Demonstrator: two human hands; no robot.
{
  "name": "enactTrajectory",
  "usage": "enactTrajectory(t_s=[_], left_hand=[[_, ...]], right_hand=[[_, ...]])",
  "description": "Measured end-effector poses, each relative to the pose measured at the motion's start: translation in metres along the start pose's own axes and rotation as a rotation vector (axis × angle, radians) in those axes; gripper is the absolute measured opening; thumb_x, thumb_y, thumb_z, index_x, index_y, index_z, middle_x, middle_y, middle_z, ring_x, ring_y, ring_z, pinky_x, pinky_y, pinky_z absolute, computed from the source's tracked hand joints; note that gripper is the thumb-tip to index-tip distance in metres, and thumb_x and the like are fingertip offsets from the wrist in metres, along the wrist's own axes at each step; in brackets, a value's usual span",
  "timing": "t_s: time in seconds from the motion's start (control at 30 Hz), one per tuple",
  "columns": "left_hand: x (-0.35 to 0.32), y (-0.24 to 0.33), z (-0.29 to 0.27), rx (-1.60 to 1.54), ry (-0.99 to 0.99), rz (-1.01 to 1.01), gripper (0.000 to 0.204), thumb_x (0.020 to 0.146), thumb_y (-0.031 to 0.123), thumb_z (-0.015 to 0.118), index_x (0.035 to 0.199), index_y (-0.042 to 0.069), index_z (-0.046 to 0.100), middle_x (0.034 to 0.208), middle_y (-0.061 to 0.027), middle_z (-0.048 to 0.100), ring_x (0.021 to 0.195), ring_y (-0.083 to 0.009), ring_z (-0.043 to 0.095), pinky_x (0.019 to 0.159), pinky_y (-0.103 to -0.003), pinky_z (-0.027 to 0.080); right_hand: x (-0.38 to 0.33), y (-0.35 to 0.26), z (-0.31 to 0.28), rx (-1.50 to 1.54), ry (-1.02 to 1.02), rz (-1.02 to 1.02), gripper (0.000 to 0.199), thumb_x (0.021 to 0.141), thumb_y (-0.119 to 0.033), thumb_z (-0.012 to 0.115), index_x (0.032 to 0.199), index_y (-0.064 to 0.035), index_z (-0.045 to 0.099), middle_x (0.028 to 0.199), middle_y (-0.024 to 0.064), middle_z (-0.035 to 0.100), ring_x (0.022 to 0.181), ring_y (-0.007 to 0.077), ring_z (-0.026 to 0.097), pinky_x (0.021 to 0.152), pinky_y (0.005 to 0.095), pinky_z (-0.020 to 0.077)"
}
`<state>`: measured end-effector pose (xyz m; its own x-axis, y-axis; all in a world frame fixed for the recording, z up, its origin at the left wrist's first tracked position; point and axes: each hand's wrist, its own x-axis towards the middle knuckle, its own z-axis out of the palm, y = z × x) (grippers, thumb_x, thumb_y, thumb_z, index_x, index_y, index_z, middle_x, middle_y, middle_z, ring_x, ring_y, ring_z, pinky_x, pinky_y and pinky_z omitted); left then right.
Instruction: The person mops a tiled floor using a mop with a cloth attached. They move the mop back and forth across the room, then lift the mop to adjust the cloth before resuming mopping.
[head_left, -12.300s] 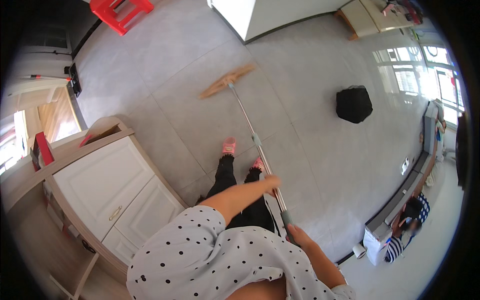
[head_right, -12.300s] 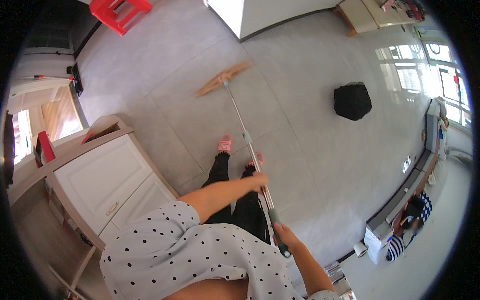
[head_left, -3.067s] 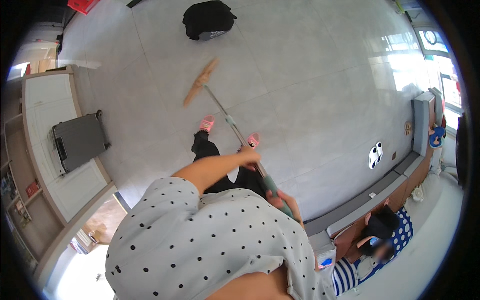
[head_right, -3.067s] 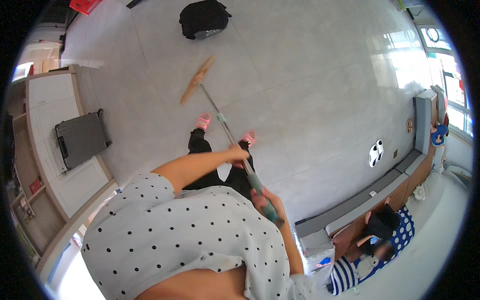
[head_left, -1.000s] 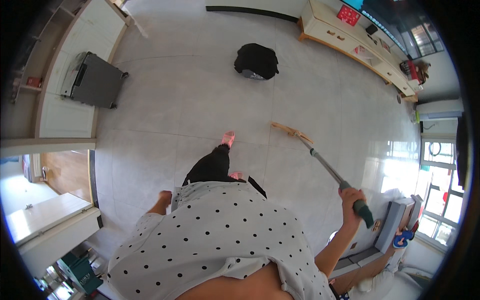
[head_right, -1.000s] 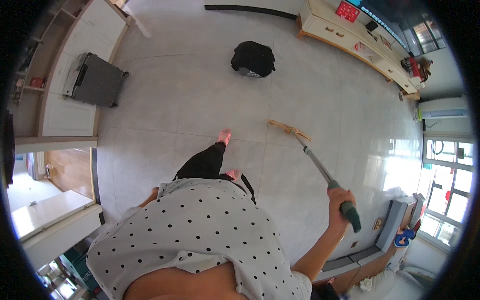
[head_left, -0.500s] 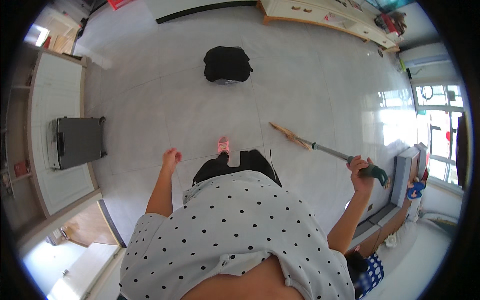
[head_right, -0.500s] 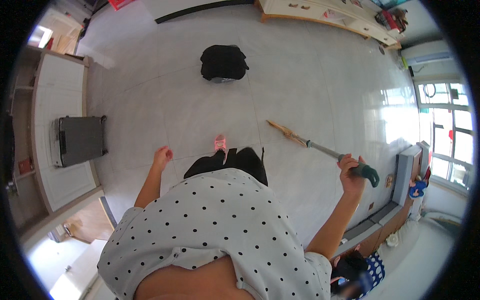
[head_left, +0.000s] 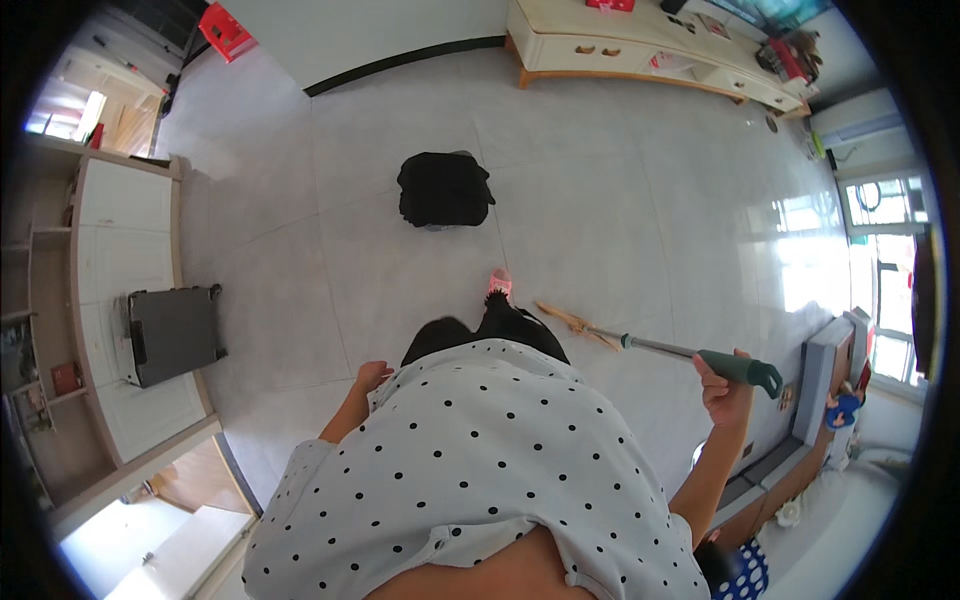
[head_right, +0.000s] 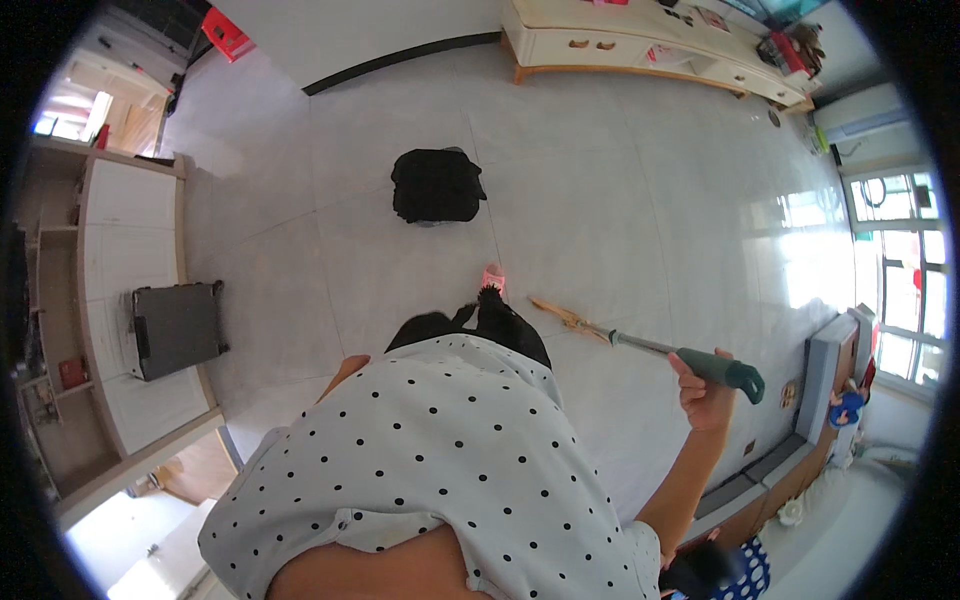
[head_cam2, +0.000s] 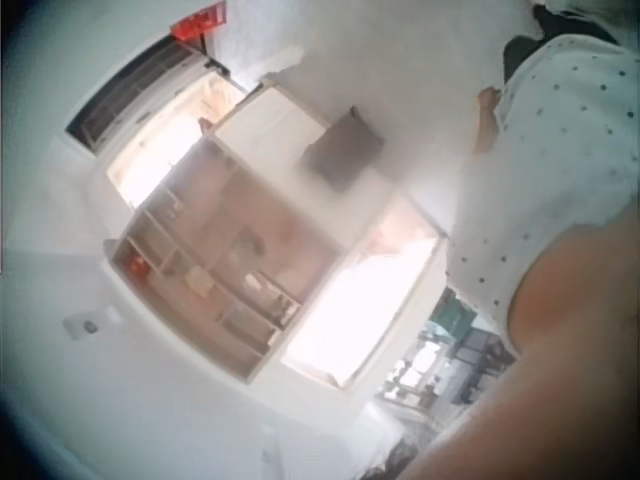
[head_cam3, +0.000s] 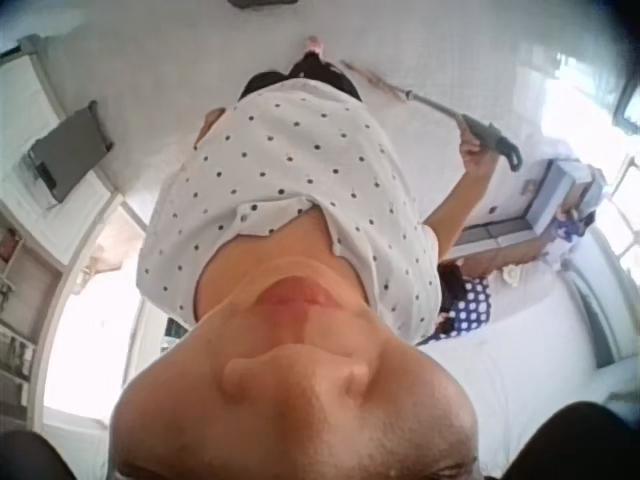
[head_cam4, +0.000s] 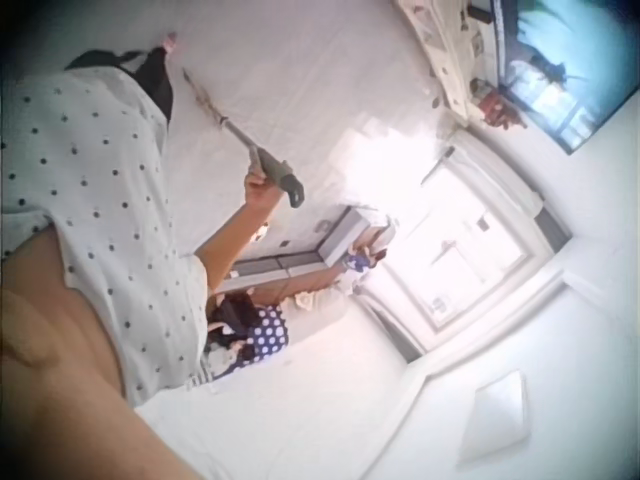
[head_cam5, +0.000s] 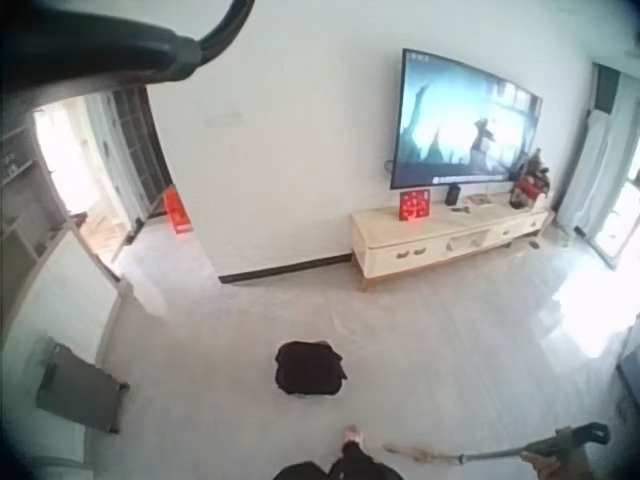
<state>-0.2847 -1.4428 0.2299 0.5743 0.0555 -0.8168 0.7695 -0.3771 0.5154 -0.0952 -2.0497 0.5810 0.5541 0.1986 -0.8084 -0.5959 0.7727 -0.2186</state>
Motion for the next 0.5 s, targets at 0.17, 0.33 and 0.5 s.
enactTrajectory(t_s=[0.17, 0.33, 0.5], left_hand=[[0.013, 0.049, 0.021, -0.243, 0.078, -0.102, 0.020, 0.082, 0.020, 0.049, 0.100, 0.010, 0.049, 0.092, -0.0092, 0.058, 0.079, -0.0207, 0.058, 0.064, -0.032, 0.048], [0.021, 0.145, 0.026, -0.698, 0.201, -0.247, 0.025, 0.083, 0.019, 0.050, 0.105, 0.008, 0.047, 0.092, -0.0091, 0.058, 0.078, -0.0198, 0.057, 0.066, -0.033, 0.048], [0.041, 0.158, 0.028, -0.690, 0.209, -0.236, 0.027, 0.082, 0.017, 0.051, 0.106, 0.005, 0.047, 0.091, -0.0096, 0.059, 0.077, -0.0199, 0.057, 0.066, -0.035, 0.049]], right_hand=[[0.032, -0.033, 0.027, -0.145, 0.138, -0.065, 0.039, 0.082, -0.041, 0.044, 0.107, -0.0121, 0.051, 0.095, 0.0354, 0.052, 0.045, 0.0097, 0.040, 0.039, 0.0157, 0.0397], [0.062, -0.066, 0.048, -0.233, 0.074, -0.008, 0.041, 0.083, -0.045, 0.041, 0.111, -0.0156, 0.051, 0.087, 0.0316, 0.056, 0.043, 0.0093, 0.037, 0.035, 0.0150, 0.0327], [0.083, -0.077, 0.061, -0.362, 0.071, -0.010, 0.047, 0.084, -0.049, 0.034, 0.112, -0.0151, 0.049, 0.078, 0.0259, 0.059, 0.039, 0.0092, 0.033, 0.033, 0.0160, 0.0264]])
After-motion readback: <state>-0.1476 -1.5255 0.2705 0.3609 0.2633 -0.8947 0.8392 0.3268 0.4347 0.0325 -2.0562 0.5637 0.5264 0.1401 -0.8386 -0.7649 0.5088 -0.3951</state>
